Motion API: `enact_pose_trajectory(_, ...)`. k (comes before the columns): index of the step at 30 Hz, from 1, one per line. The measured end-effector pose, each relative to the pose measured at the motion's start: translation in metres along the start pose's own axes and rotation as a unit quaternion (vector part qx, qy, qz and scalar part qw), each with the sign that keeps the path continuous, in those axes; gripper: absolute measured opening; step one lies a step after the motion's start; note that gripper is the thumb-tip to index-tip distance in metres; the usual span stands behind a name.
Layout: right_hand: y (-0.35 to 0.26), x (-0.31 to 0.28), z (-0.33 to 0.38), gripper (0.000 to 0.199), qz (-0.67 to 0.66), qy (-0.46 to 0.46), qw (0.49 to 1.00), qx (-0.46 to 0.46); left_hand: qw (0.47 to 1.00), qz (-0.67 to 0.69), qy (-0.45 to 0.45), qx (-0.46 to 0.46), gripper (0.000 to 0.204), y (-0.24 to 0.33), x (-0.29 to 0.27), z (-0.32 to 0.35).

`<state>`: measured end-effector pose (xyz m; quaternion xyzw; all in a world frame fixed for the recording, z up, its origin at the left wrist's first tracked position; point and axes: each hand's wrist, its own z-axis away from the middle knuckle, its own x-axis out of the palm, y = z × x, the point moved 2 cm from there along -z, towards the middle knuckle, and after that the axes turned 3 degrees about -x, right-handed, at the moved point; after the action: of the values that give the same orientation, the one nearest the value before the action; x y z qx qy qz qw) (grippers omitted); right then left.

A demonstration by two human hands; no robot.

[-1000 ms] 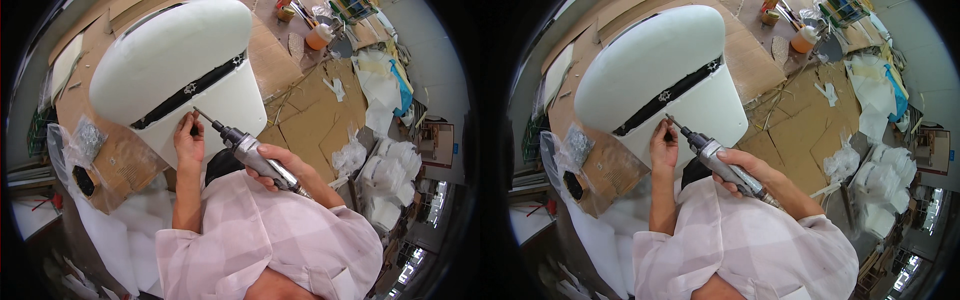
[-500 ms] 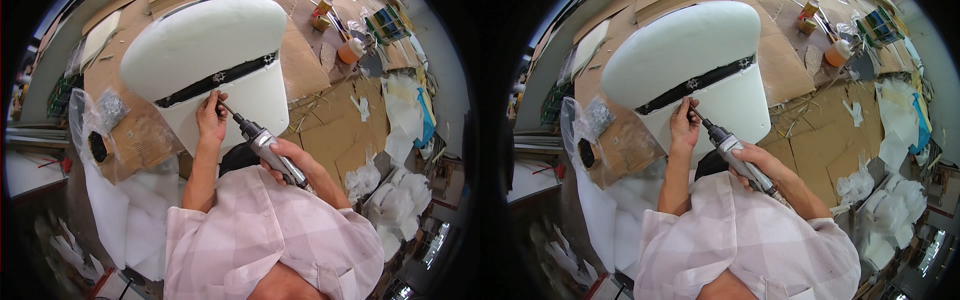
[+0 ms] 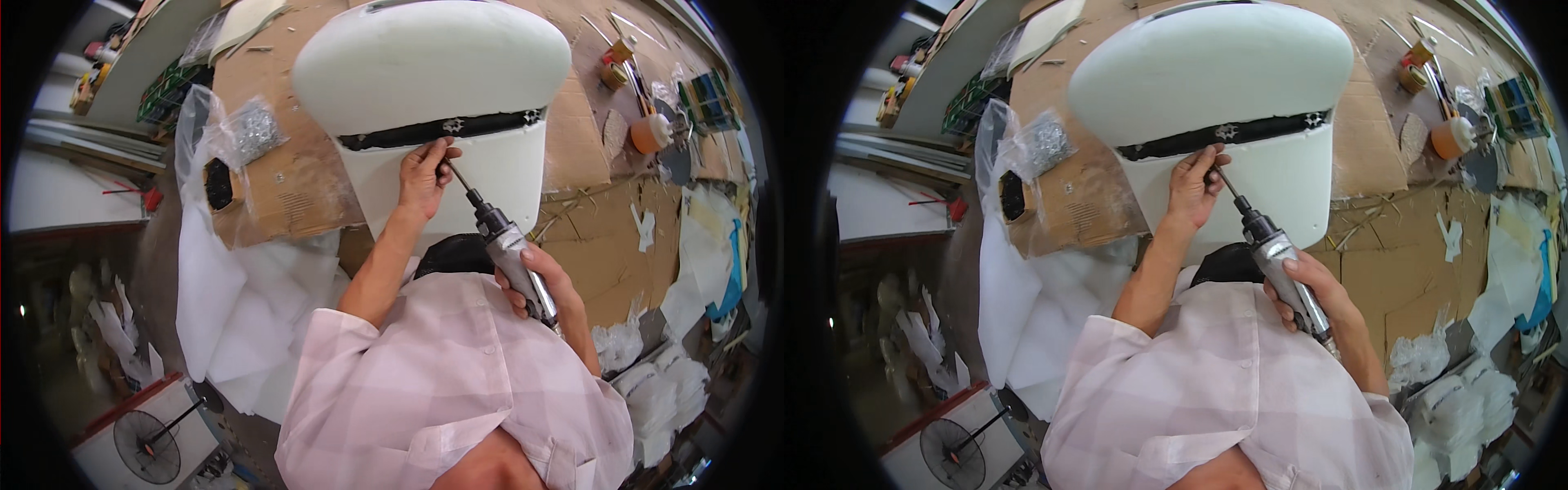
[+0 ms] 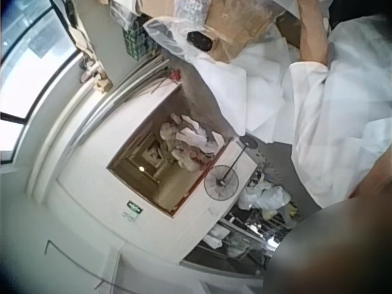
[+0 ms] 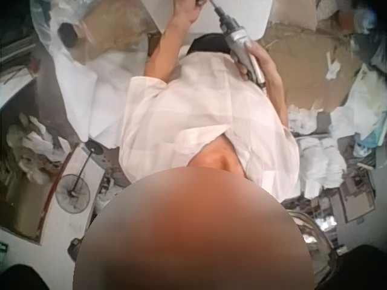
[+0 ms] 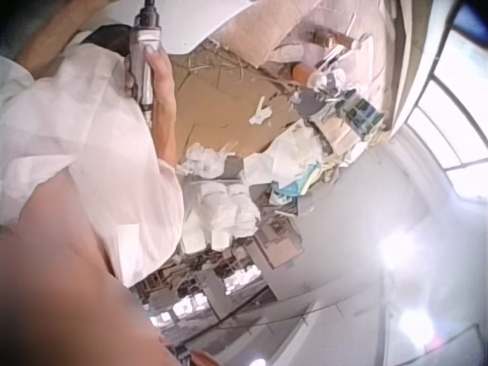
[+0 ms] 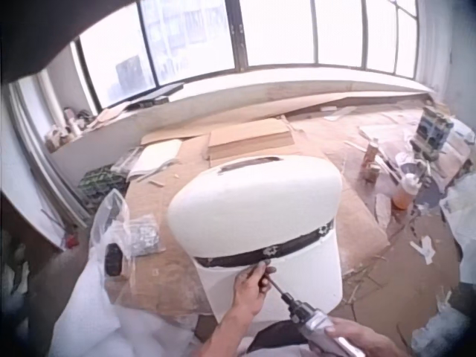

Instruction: The person attaches metal brackets to a white padded chair component using screws and a pneumatic screwdriver.

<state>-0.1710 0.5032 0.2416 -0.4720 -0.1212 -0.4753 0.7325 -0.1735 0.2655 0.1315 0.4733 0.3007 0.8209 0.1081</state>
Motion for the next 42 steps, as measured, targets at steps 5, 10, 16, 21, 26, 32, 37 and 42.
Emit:
enact_pose_trajectory(5,0.0,-0.002,-0.001,0.062,0.007,0.024,1.0,0.004,0.999,-0.019,-0.022,-0.018,0.02,0.004,-0.001,-0.001)
enact_pose_trajectory(10,-0.001,-0.002,0.0,0.063,0.026,0.031,0.999,0.0,0.997,-0.033,-0.048,-0.057,0.016,0.006,0.003,-0.004)
enact_pose_trajectory(16,-0.001,-0.005,0.005,0.06,0.003,0.062,0.998,-0.008,0.997,-0.002,-0.047,-0.056,0.015,-0.001,0.007,-0.002)
enact_pose_trajectory(21,-0.004,-0.012,-0.006,0.059,0.039,0.009,0.999,0.007,0.994,0.082,0.055,-0.054,0.016,-0.006,0.014,0.002)
enact_pose_trajectory(26,-0.009,-0.008,-0.015,0.059,0.08,0.024,0.996,-0.022,0.979,0.172,0.07,-0.082,0.019,-0.013,0.018,-0.014)
enact_pose_trajectory(32,-0.011,-0.009,-0.021,0.056,0.073,0.066,0.995,-0.018,0.977,0.18,0.084,-0.083,0.018,-0.015,0.02,-0.016)
enact_pose_trajectory(37,-0.012,-0.008,-0.024,0.053,0.058,0.059,0.996,-0.024,0.974,0.206,0.026,-0.094,0.018,-0.013,0.013,-0.019)
enact_pose_trajectory(42,-0.01,-0.009,-0.029,0.053,0.032,0.045,0.998,-0.023,0.974,0.197,0.024,-0.113,0.017,-0.008,0.013,-0.022)
